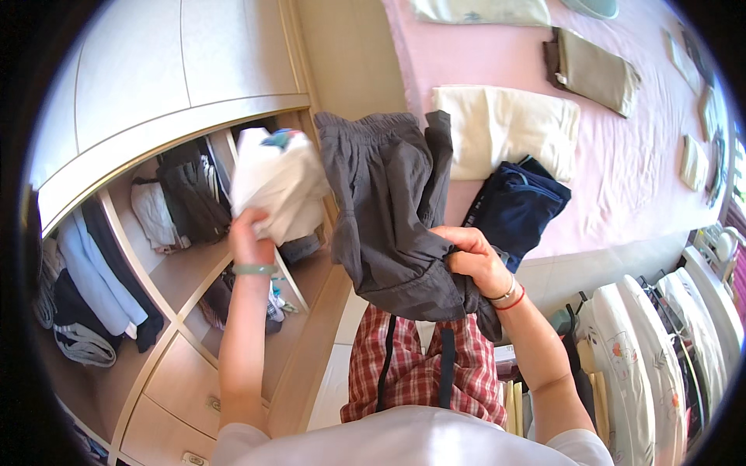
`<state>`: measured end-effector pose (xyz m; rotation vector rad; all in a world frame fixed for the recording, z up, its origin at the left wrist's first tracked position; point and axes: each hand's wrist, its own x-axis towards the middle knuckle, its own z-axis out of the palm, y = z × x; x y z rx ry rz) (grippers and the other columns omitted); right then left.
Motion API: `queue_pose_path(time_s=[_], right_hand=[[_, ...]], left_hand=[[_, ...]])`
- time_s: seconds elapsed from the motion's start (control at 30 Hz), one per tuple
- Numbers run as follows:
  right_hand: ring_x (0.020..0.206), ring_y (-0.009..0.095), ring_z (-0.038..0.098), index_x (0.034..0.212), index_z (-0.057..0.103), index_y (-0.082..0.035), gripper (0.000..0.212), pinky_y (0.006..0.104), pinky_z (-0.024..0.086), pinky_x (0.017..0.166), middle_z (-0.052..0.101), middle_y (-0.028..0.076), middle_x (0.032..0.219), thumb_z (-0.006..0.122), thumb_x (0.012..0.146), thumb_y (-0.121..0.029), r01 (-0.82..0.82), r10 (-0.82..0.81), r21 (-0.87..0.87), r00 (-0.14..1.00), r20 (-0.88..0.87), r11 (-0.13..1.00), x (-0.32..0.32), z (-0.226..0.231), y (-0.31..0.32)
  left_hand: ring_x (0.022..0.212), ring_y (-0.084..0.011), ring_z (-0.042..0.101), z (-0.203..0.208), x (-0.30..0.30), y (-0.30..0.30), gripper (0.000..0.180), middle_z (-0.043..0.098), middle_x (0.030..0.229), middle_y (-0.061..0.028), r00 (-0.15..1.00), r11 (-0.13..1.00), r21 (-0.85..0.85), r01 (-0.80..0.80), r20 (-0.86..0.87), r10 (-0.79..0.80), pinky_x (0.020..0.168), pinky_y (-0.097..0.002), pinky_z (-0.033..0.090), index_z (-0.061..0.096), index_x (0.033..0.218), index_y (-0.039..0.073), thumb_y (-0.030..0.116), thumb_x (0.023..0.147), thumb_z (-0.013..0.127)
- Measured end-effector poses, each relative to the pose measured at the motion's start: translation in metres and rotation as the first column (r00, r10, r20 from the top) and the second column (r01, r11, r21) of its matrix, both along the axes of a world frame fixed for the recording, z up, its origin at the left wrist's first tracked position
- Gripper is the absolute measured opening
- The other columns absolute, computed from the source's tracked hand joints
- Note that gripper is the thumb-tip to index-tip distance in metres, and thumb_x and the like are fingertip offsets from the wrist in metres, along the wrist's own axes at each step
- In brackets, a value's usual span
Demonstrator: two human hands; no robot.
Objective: The person folds various clothing items, including pants and shirts, on a bed and places them into a wardrobe. The person also folds and stores several towels and other fabric items in the wardrobe and a nearby storage unit.
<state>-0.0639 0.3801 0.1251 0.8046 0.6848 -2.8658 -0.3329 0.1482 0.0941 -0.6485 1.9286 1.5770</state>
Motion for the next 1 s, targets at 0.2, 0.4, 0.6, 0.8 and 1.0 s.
queue_pose_path(time_s=[0.2,0.4,0.6,0.8,1.0], right_hand=[[0.105,0.015,0.06,0.118,0.058,0.009,0.051,0.0273,0.044,0.096,0.064,0.009,0.114,0.041,0.07,0.007,0.119,-0.122,0.05,0.991,0.057,0.992,0.03,-0.003,0.004],[0.102,0.014,0.059,0.115,0.06,0.009,0.049,0.0252,0.043,0.094,0.064,0.008,0.111,0.04,0.07,0.007,0.109,-0.113,0.166,0.994,0.014,0.98,0.05,0.0,-0.004],[0.1,0.016,0.062,0.114,0.06,0.009,0.049,0.0277,0.045,0.092,0.068,0.011,0.106,0.04,0.069,0.01,-0.004,0.007,0.268,1.0,-0.01,0.963,0.066,0.009,-0.002],[0.081,0.031,0.065,0.111,0.066,-0.008,0.046,0.0361,0.053,0.072,0.067,0.014,0.093,0.049,0.07,0.001,-0.227,0.415,0.793,0.909,-0.035,0.565,0.033,0.028,-0.044],[0.081,0.032,0.062,0.112,0.064,-0.013,0.034,0.039,0.052,0.07,0.063,0.011,0.096,0.059,0.078,-0.015,-0.289,0.511,0.907,0.854,0.1,0.306,0.028,0.037,-0.085]], left_hand=[[0.091,-0.0121,0.059,-0.046,0.013,0.18,0.032,0.065,0.101,-0.0071,0.711,0.789,0.028,0.613,-0.456,-0.536,0.079,-0.0265,0.047,0.059,0.114,-0.006,0.006,0.085,0.052],[0.114,-0.0302,0.054,-0.123,0.018,0.26,0.047,0.053,0.131,-0.0119,-0.386,0.138,-0.888,0.439,-0.325,-0.863,0.093,-0.0414,0.043,0.048,0.134,0.012,0.015,0.087,0.049],[0.135,-0.0202,0.036,-0.063,0.058,0.215,0.086,0.035,0.148,-0.012,0.29,0.331,0.203,0.921,0.207,-0.934,0.108,-0.0365,0.033,0.032,0.146,0.011,0.068,0.085,0.049],[0.104,-0.0154,0.061,-0.012,0.064,0.102,0.049,0.062,0.12,-0.0071,0.44,0.644,0.549,0.532,0.471,-0.765,0.091,-0.031,0.048,0.049,0.131,0.001,0.026,0.089,0.056],[0.102,-0.0166,0.061,0.087,0.071,0.063,0.051,0.062,0.114,-0.0096,0.796,0.724,0.589,0.36,0.211,-0.567,0.093,-0.0285,0.047,0.049,0.127,-0.005,-0.002,0.077,0.042]])
